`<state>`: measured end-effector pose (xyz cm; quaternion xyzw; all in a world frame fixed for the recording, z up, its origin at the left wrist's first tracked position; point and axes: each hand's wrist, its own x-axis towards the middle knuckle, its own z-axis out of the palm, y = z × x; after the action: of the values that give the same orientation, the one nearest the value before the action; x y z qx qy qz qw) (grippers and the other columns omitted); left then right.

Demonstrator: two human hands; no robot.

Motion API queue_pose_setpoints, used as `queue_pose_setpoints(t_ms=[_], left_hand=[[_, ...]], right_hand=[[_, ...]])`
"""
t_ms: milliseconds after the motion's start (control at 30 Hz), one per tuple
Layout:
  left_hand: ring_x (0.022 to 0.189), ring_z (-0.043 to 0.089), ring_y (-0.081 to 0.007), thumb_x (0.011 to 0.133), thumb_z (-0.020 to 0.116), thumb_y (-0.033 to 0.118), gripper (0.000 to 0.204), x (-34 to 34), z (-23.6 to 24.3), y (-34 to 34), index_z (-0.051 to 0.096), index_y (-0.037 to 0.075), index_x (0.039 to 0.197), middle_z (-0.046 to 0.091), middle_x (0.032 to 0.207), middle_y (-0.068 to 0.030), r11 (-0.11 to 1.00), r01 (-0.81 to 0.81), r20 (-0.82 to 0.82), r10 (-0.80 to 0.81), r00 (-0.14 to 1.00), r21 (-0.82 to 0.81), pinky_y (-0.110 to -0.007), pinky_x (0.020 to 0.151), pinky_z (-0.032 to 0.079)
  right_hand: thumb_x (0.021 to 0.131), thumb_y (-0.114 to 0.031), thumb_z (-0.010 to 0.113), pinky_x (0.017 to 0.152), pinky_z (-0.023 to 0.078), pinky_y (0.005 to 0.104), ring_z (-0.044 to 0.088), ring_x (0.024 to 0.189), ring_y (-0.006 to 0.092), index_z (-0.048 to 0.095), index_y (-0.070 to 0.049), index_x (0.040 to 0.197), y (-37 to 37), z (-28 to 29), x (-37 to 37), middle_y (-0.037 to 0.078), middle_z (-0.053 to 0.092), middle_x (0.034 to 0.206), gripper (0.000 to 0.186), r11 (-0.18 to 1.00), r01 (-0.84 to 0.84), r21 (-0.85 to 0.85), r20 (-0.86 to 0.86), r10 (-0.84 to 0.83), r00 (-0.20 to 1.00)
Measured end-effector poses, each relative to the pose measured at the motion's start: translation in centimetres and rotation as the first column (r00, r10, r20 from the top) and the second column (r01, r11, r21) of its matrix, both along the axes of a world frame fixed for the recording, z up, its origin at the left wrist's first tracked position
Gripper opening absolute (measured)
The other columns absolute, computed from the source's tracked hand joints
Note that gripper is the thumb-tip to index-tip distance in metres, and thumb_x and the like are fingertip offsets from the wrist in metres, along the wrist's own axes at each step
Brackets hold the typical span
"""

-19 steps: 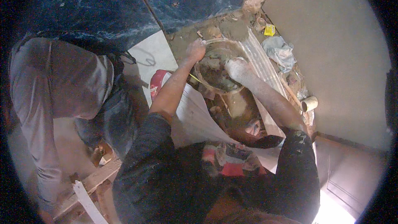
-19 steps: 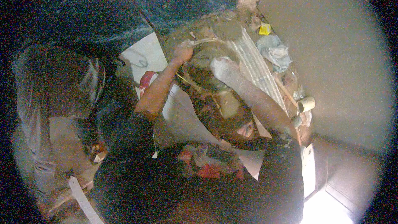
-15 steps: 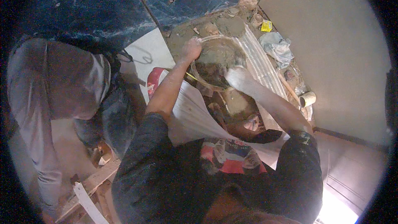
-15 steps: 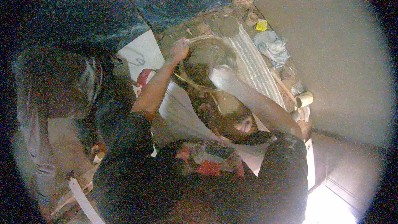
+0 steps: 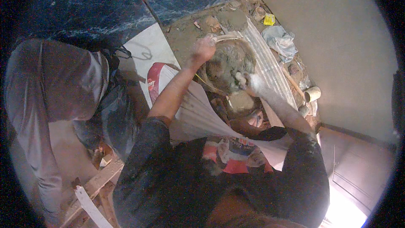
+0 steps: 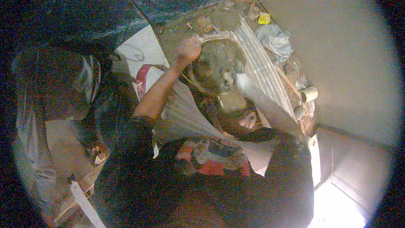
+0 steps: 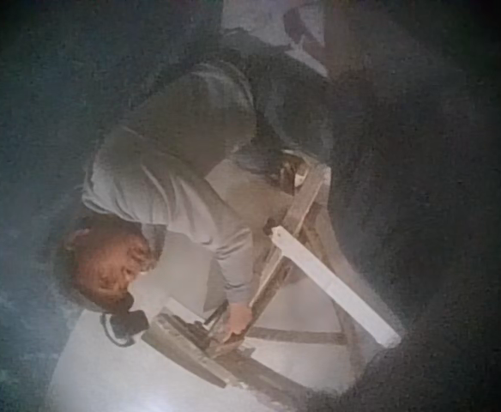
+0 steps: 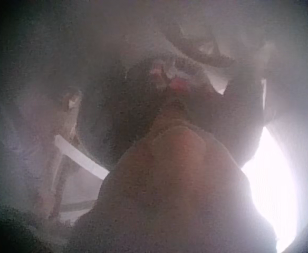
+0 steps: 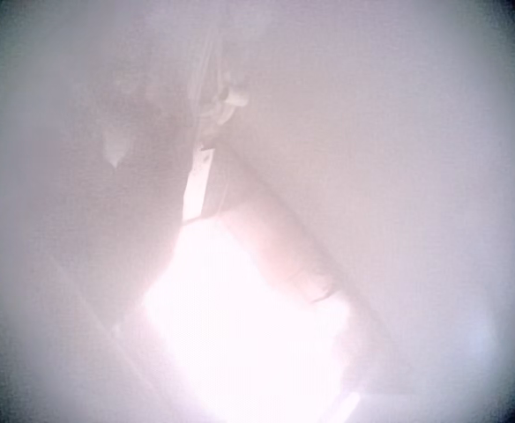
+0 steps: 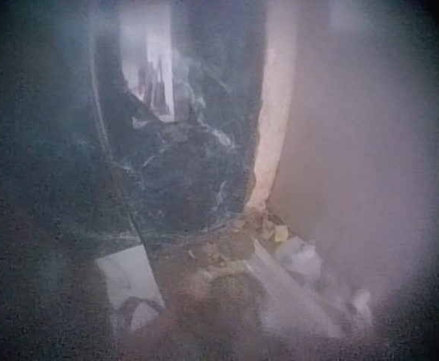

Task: The person applies mortar to a tile using a trowel. They scoop mortar from a bucket and spread it evenly across the back of the tile while sitting on the floor.

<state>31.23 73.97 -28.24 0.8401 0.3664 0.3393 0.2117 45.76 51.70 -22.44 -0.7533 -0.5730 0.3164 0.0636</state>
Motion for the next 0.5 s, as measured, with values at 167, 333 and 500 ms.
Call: queue_pose_setpoints(t_ms=[167, 333, 500], left_hand=[[0.086, 0.060, -0.0455, 0.087, 0.054, 0.026, 0.029, 0.3, 0.7, -0.7, 0.056, 0.006, 0.109, 0.063, 0.089, -0.0252, 0.976, 0.064, -0.110, -0.088, 0.990, -0.208, -0.054, 0.072, 0.047], [0.090, 0.059, -0.0447, 0.088, 0.052, 0.026, 0.027, 1.0, 1.7, -1.8, 0.058, 0.006, 0.105, 0.063, 0.095, -0.0246, 0.981, 0.031, -0.060, -0.043, 0.997, -0.190, -0.052, 0.076, 0.046], [0.096, 0.059, -0.0422, 0.089, 0.052, 0.026, 0.028, 1.1, 0.2, -0.8, 0.059, 0.004, 0.104, 0.062, 0.101, -0.0242, 0.978, 0.071, -0.061, -0.085, 0.995, -0.196, -0.050, 0.082, 0.046]], right_hand=[[0.083, -0.031, 0.066, 0.054, 0.047, 0.0361, 0.060, 0.060, 0.0193, 0.064, -0.004, 0.109, -1.9, -4.1, -3.5, 0.009, 0.066, 0.079, 0.037, 0.942, 0.321, 0.097, -0.445, -0.248, 0.861], [0.087, -0.020, 0.064, 0.047, 0.039, 0.0272, 0.049, 0.054, 0.0086, 0.067, -0.008, 0.103, -2.2, -2.9, -6.8, -0.002, 0.058, 0.071, 0.020, 0.849, 0.462, -0.254, -0.797, -0.455, 0.397], [0.086, -0.020, 0.066, 0.047, 0.040, 0.0215, 0.052, 0.054, 0.0087, 0.064, -0.005, 0.106, -5.8, -7.1, -3.8, 0.000, 0.061, 0.079, 0.026, 0.892, 0.443, 0.091, -0.889, -0.128, 0.441]])
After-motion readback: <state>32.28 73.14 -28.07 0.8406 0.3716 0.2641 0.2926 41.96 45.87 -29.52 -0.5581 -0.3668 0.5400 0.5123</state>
